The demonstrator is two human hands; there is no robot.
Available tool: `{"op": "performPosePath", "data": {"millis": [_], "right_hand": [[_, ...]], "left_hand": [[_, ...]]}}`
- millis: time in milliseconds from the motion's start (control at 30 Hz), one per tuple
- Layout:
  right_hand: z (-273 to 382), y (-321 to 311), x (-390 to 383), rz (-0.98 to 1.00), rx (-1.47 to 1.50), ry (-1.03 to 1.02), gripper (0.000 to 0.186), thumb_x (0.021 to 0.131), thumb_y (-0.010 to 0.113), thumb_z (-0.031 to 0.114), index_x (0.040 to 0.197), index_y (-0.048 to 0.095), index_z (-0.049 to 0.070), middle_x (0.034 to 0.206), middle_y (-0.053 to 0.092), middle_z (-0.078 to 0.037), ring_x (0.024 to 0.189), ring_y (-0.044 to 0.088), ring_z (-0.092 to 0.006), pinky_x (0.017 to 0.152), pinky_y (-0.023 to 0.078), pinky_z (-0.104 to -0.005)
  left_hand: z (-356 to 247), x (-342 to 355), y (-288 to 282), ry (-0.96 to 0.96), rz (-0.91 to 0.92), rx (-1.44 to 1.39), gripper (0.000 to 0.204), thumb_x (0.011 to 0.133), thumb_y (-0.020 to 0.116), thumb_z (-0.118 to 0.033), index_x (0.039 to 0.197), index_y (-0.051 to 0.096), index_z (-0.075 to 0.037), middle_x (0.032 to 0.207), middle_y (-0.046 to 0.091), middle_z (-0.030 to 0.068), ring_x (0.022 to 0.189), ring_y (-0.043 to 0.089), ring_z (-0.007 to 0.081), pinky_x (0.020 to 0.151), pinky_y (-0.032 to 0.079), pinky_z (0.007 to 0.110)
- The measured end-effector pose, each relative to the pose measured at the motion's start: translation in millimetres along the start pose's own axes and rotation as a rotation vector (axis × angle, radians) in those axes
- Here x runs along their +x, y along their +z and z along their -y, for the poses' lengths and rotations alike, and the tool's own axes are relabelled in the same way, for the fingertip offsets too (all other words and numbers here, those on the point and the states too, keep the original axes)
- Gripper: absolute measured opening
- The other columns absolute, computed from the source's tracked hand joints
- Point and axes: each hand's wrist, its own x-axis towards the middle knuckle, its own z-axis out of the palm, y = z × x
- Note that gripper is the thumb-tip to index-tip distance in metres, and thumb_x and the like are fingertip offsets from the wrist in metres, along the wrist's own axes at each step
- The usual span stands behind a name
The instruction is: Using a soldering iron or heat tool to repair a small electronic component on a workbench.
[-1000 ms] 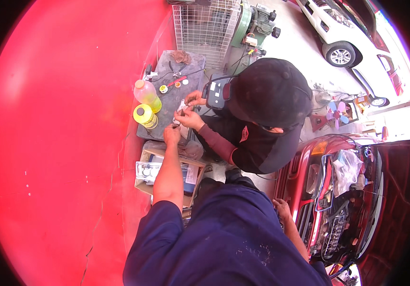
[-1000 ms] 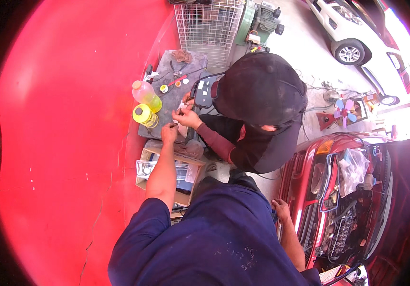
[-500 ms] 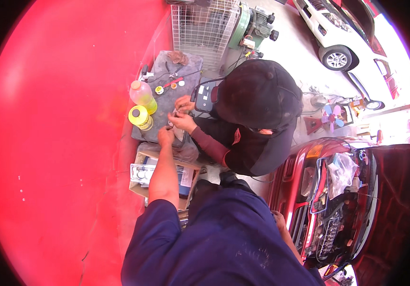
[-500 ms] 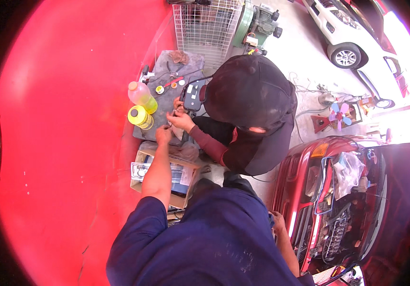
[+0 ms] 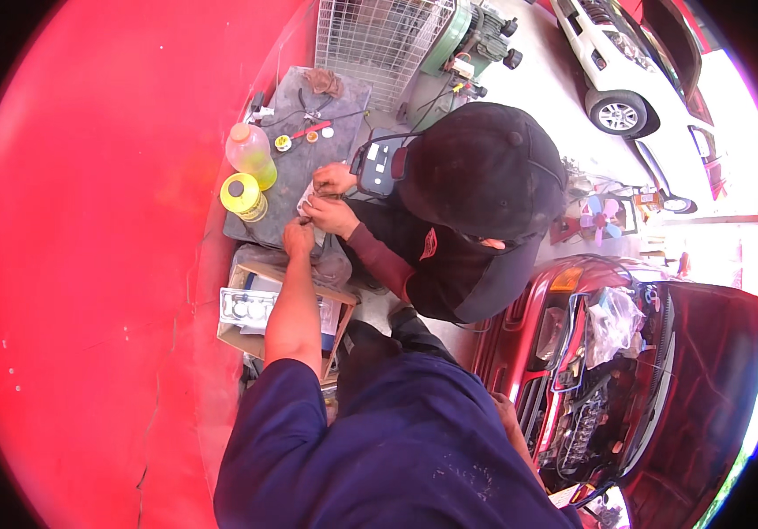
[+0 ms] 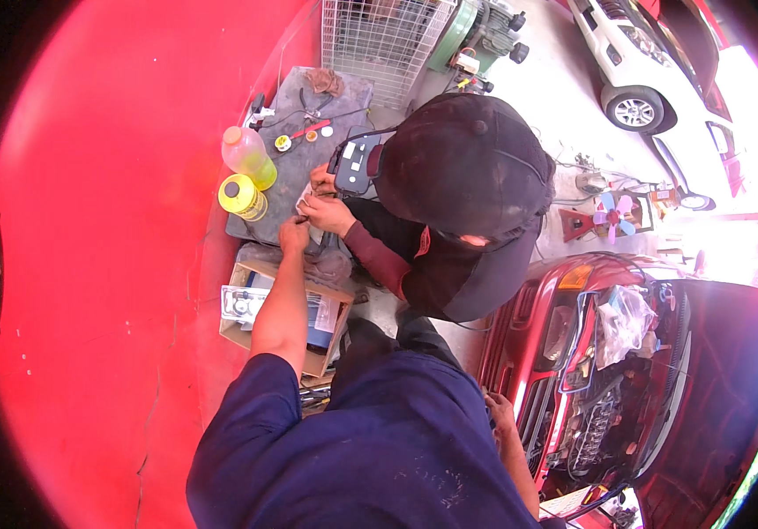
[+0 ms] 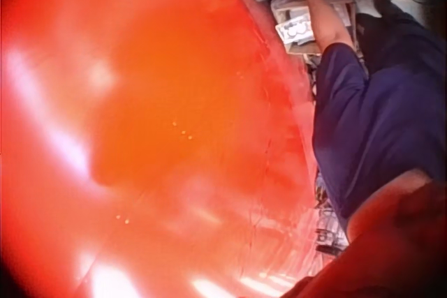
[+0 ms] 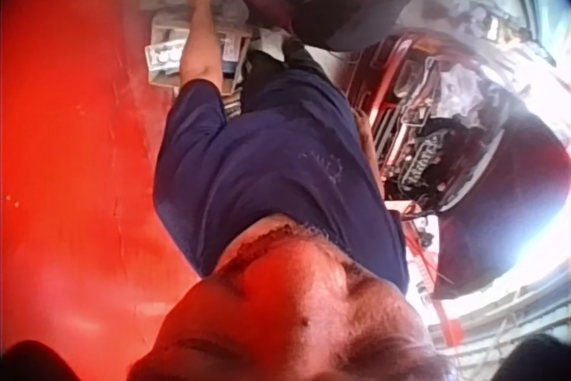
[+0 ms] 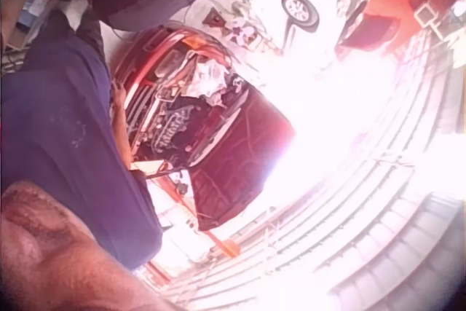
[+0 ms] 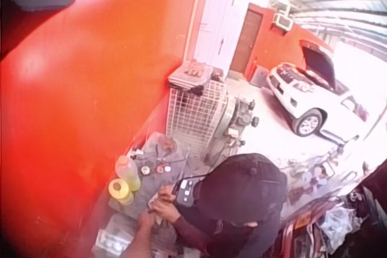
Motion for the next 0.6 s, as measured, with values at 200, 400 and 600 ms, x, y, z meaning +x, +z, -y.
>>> {"op": "performPosePath", "data": {"millis": [200, 400, 600], "right_hand": [[-17.2, -6.2, 9.6, 0.017, -0.092, -0.114, 0.043, 0.086, 0.064, 0.027, 0.115, 0.058, -0.005, 0.105, 0.064, -0.014, 0.098, 0.059, -0.0191, 0.087, 0.044, -0.0303], [11.2, 1.7, -9.8, 0.015, 0.035, -0.006, 0.044, 0.086, 0.064, 0.027, 0.115, 0.057, -0.005, 0.105, 0.064, -0.013, 0.097, 0.059, -0.0193, 0.086, 0.045, -0.0305], [10.7, -5.7, -19.3, 0.016, -0.036, 0.063, 0.046, 0.086, 0.063, 0.028, 0.117, 0.055, -0.005, 0.107, 0.063, -0.013, 0.099, 0.059, -0.0206, 0.087, 0.045, -0.0308]], "left_hand": [[-12.0, -7.3, 0.9, -0.002, 0.028, 0.061, 0.025, 0.076, 0.058, -0.02, 0.098, 0.071, -0.016, 0.099, 0.066, 0.0157, 0.095, 0.062, 0.0323, 0.084, 0.048, 0.04], [-5.6, -8.2, -0.7, -0.031, 0.0, 0.079, 0.026, 0.076, 0.056, -0.017, 0.097, 0.071, -0.015, 0.097, 0.067, 0.016, 0.094, 0.062, 0.0325, 0.083, 0.048, 0.04], [0.9, -5.9, 2.8, -0.034, -0.012, 0.086, 0.025, 0.076, 0.057, -0.017, 0.097, 0.071, -0.015, 0.098, 0.067, 0.0151, 0.094, 0.062, 0.0329, 0.082, 0.048, 0.041]]}}
